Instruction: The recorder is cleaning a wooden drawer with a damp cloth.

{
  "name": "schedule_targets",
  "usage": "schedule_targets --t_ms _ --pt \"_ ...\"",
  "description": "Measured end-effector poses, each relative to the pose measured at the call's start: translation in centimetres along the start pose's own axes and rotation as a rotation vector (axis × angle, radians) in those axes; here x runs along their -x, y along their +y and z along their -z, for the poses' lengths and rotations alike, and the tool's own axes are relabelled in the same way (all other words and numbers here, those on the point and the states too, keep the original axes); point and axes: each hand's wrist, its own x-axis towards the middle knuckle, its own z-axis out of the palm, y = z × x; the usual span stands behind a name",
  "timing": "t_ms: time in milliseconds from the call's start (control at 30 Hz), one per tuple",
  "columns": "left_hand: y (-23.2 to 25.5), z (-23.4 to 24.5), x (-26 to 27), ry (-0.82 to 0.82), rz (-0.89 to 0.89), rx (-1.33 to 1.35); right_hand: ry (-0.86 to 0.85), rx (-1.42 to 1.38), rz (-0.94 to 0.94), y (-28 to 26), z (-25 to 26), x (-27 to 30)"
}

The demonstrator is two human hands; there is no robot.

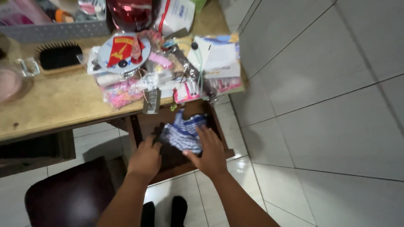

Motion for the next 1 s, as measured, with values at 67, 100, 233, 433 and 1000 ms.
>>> schedule_targets --t_ms 67,100,233,433,1000 --pt "-0.5 -2.1 -1.3 -0.016 0.001 -0.083 -0.016 0.007 -0.032 1.7 -3.0 0.1" --pt "-0.7 -3.2 -1.9 -0.023 -0.004 -0.164 -0.025 0.019 -0.061 2.6 -4.4 0.2" --pt "-0.5 -5.1 -3.3 -0.045 0.082 -0.048 -0.162 0.047 -0.137 2.1 -7.2 -0.7" --pt "-2.7 -11.1 -7.1 0.072 0.158 -0.094 -0.615 0.244 -0.334 1.4 -10.8 -2.5" --pt "-4.3 -11.3 -9.9 -0.225 0.308 -0.036 -0.557 0.323 -0.295 10.8 -20.3 -1.0"
